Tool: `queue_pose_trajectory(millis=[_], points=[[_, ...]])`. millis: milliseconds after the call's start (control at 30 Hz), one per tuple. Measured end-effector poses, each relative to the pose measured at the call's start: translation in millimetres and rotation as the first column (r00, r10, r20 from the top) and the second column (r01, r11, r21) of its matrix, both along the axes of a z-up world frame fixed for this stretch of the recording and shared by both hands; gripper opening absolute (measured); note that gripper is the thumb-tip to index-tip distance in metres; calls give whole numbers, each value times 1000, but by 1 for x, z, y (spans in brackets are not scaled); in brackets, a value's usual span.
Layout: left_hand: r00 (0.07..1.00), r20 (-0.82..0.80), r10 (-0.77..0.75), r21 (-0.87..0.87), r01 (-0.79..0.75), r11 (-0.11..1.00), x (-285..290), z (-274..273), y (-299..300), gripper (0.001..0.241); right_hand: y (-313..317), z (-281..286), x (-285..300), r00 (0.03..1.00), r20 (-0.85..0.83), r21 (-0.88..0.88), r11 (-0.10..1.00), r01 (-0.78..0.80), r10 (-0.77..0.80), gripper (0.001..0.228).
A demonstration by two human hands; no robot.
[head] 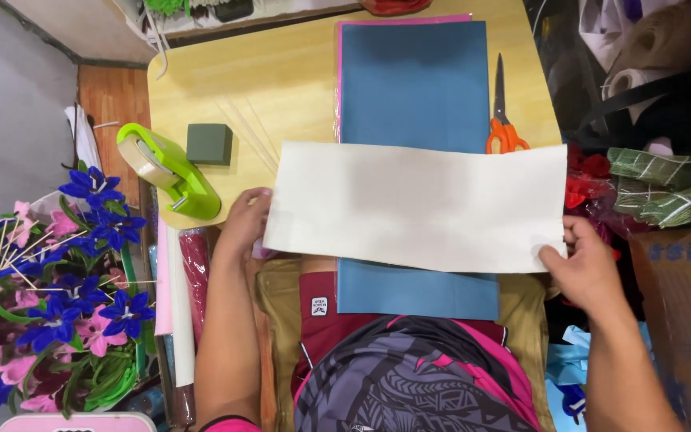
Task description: The person unrolls a white paper roll on a table, smooths it out, and uses orange scissors to cut a rectangular piece. They then fold the cut paper and trim the edges to create a smaller, neat rectangle.
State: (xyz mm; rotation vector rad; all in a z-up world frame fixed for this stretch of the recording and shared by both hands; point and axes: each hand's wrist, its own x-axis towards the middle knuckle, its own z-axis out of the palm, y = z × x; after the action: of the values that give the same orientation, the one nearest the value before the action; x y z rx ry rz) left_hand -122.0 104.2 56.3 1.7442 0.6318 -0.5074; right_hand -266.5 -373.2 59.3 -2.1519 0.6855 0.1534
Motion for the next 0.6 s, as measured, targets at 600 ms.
queue_pose_trajectory(millis=[600], points=[[958,279,-70,85,48,995,10,-80,-71,27,83,117,112,890,67,-575,746,-336,452,54]])
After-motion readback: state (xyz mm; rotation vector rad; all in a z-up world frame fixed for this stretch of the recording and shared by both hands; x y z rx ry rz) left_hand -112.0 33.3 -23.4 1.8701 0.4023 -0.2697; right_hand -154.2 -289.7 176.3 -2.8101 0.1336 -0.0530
